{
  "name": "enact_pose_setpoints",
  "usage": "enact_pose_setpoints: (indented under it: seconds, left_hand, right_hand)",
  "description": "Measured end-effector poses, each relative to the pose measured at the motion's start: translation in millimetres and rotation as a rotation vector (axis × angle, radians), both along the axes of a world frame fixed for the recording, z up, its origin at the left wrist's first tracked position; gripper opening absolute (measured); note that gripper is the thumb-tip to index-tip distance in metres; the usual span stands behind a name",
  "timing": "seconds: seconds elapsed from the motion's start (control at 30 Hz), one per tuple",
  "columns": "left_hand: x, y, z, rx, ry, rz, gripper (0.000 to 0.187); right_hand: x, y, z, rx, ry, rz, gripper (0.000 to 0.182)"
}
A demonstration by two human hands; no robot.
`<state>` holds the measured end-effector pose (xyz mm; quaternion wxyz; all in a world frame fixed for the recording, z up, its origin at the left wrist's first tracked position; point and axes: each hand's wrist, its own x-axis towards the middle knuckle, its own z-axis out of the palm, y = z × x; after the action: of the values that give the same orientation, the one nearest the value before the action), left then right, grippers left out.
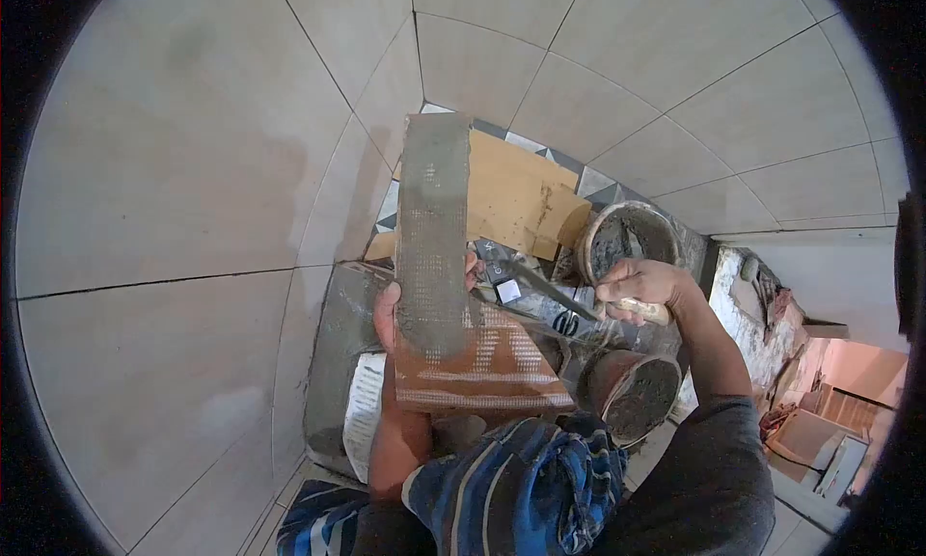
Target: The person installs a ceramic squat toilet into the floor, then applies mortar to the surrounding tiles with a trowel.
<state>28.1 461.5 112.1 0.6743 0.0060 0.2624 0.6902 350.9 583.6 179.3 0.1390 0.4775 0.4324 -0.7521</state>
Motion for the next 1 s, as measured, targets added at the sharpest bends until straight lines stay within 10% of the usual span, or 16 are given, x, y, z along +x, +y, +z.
enact_pose_setpoints:
  seconds: [0.3,1.0]
  left_hand:
    - [-9.3,-2.4,-19.1,0.054,0.016,-0.079,0.087]
    - [-9.2,5.0,-12.3,0.023,-0.04,-0.135,0.078]
  right_hand:
    - [-17.2,36.8,-6.4,-0.01,-0.006,0.304,0.042]
    - [-25.5,5.0,-58.5,0.003,0.041,0.187,0.041]
